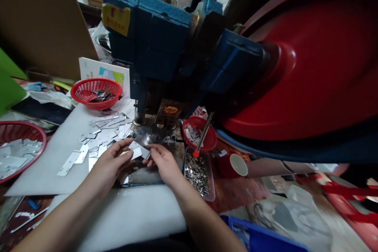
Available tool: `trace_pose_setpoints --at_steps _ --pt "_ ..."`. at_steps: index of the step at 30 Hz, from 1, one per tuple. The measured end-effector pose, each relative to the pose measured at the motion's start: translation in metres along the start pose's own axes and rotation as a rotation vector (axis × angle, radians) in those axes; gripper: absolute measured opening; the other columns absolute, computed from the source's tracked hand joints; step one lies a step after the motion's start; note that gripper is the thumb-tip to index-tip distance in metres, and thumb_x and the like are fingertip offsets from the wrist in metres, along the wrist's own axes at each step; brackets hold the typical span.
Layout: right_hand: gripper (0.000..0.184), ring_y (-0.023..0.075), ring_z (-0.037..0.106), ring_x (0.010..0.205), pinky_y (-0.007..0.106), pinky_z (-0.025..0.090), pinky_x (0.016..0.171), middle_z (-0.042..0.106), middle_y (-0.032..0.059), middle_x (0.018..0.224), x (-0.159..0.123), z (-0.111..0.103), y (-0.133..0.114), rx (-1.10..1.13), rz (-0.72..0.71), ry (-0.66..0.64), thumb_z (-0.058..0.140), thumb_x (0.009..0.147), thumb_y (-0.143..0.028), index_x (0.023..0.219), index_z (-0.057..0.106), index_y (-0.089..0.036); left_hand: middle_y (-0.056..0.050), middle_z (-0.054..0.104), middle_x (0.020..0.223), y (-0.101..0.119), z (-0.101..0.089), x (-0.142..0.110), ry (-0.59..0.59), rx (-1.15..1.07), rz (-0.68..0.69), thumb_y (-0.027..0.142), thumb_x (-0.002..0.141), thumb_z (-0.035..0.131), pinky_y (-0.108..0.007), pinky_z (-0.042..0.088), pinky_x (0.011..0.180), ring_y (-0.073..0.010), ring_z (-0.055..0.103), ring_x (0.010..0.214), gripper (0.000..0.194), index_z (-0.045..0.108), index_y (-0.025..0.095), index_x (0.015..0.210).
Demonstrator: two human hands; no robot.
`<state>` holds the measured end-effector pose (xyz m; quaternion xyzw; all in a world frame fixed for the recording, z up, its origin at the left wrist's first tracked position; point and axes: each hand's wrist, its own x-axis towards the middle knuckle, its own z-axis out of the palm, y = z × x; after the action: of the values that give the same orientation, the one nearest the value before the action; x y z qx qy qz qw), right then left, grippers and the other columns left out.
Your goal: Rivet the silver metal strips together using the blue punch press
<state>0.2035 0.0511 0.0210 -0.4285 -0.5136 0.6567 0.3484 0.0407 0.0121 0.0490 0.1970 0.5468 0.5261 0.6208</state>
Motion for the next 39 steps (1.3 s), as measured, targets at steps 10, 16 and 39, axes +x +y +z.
trace_pose_setpoints --at_steps 10,16,39 --pt "0.04 0.0101 0.058 0.057 0.022 0.041 0.058 0.066 0.0006 0.066 -0.002 0.0 0.003 0.222 0.11 0.065 0.068 0.069 -0.049 0.091 0.061 -0.017 0.002 0.061 0.084 -0.013 -0.005 0.004 -0.012 -0.02 -0.001 0.029 0.062 0.08 -0.021 0.052 0.065 -0.012 0.063 0.073 0.055 0.059 0.025 0.112" --pt "0.031 0.0087 0.052 0.048 0.021 0.039 0.05 0.063 -0.0018 0.059 -0.002 -0.003 0.004 0.179 0.11 0.168 0.07 0.067 -0.042 0.083 0.06 -0.017 -0.001 0.065 0.099 -0.013 -0.003 0.001 -0.04 -0.03 -0.028 0.025 0.065 0.078 -0.019 0.053 0.072 -0.0138 0.063 0.09 0.048 0.062 0.025 0.11" --pt "0.022 0.0195 0.062 0.094 0.032 0.047 0.087 0.069 0.0048 0.101 -0.042 -0.009 -0.003 -0.384 -0.293 0.089 0.067 0.076 -0.025 0.098 0.071 -0.025 -0.007 0.061 0.119 -0.004 -0.004 -0.012 -0.055 -0.207 -0.136 0.04 0.086 0.054 -0.035 0.06 0.074 -0.0233 0.054 0.114 0.031 0.065 0.023 0.109"
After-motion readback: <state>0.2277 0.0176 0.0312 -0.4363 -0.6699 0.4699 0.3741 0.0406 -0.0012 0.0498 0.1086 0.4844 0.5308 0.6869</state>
